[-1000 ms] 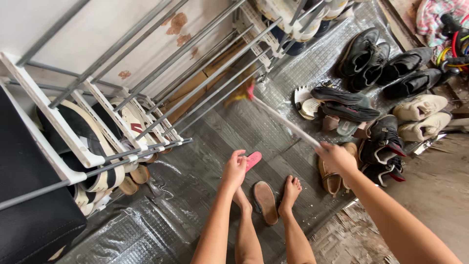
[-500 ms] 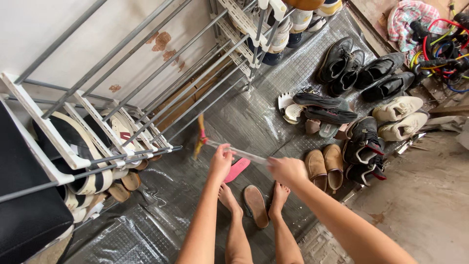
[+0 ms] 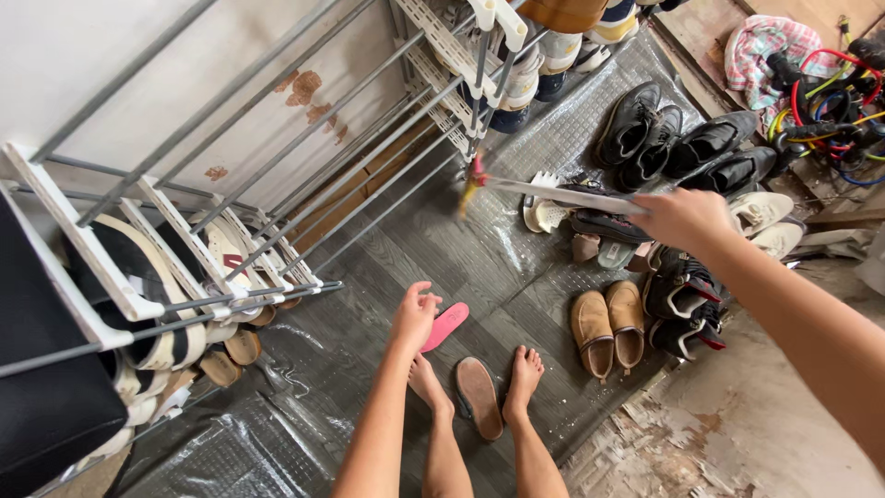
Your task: The person assembles a metal shoe rack by connecting vertical and horizontal bars with plastic connectors. They then sweep the floor with a broom and place a pair of shoes onto the rack.
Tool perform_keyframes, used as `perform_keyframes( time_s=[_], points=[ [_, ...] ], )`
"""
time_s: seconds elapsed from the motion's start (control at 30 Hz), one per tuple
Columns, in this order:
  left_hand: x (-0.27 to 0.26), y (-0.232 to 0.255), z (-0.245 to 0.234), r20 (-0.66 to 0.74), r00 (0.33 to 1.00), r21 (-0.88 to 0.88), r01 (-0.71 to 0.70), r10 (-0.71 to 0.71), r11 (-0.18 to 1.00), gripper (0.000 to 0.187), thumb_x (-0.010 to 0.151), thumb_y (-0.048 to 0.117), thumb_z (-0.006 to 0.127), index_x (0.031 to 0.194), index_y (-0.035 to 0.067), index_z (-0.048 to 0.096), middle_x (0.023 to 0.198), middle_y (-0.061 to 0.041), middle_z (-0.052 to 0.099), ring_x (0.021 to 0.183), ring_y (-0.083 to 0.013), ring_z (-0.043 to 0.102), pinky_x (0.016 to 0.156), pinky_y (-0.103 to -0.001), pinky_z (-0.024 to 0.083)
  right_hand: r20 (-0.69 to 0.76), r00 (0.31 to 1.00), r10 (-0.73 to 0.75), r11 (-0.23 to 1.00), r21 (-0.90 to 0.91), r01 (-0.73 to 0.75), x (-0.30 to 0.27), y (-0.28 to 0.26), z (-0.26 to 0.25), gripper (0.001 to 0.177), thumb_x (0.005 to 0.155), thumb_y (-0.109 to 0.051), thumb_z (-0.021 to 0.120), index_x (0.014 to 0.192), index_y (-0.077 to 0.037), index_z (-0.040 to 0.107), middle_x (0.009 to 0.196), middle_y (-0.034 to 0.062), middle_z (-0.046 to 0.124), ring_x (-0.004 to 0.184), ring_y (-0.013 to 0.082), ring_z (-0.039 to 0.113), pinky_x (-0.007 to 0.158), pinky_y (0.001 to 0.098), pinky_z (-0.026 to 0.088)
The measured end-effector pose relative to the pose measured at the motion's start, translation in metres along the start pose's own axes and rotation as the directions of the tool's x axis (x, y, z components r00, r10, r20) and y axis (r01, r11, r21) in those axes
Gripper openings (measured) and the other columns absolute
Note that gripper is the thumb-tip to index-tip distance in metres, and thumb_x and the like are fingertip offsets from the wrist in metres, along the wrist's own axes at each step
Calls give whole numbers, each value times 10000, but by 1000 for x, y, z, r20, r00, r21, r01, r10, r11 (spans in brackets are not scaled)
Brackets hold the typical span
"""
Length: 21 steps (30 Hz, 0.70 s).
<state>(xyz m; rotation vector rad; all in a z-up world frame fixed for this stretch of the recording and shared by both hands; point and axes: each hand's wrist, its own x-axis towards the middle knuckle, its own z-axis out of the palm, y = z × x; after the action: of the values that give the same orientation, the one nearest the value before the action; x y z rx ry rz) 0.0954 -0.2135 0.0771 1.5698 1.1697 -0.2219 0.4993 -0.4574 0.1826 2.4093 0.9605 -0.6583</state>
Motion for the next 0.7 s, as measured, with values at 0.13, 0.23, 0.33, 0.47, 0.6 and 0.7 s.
perform_keyframes(
  time_s=[0.13, 0.23, 0.33, 0.47, 0.6, 0.7],
  points=[
    [12, 14, 14, -21, 999, -103, -46, 44, 994, 389, 1008, 237, 512, 1375, 110, 535, 1106, -58, 773, 945, -164, 735, 876, -329, 561, 134, 985, 104, 992, 51, -112, 76, -7, 1, 423, 1013, -573, 480, 1361, -419, 665, 1045, 10, 810, 915, 236, 816, 745, 406, 629],
    [17, 13, 22, -11, 994, -149, -108, 108, 983, 394, 1015, 234, 519, 1380, 87, 518, 1107, -68, 770, 955, -180, 730, 882, -336, 569, -32, 988, 153, 988, 43, -151, 85, 38, 11, 452, 887, -619, 624, 1236, -358, 746, 1143, 48, 755, 1011, 287, 739, 776, 432, 590],
    [17, 10, 25, 9, 997, -140, -76, 78, 987, 397, 988, 208, 521, 1367, 91, 530, 1099, -75, 775, 951, -188, 736, 885, -337, 564, 8, 957, 289, 957, 15, -289, 57, 70, 11, 428, 1040, -498, 539, 1191, -209, 817, 1087, 110, 822, 965, 318, 796, 753, 444, 621],
    [18, -5, 9, -104, 991, -80, -93, 85, 992, 378, 992, 210, 527, 1349, 87, 547, 1129, -73, 766, 976, -202, 726, 886, -342, 556, 91, 974, 208, 973, 82, -215, -26, 77, 10, 519, 1022, -635, 482, 1272, -274, 758, 1129, 130, 787, 975, 315, 767, 822, 457, 613],
    [26, -30, -20, -252, 954, -41, -178, 163, 983, 360, 989, 190, 542, 1325, 63, 563, 1135, -99, 767, 979, -239, 734, 868, -350, 563, 328, 944, 33, 964, 240, -117, -67, -3, 21, 517, 919, -655, 527, 1376, -460, 669, 1086, 25, 816, 922, 233, 805, 830, 398, 644],
    [33, -47, -40, -261, 955, -86, -171, 143, 982, 350, 1006, 187, 528, 1330, 54, 546, 1135, -112, 760, 968, -241, 750, 849, -348, 574, 292, 952, -89, 949, 314, -7, -64, -112, 44, 512, 950, -660, 525, 1406, -453, 629, 1000, 27, 807, 845, 219, 792, 741, 379, 630]
  ],
)
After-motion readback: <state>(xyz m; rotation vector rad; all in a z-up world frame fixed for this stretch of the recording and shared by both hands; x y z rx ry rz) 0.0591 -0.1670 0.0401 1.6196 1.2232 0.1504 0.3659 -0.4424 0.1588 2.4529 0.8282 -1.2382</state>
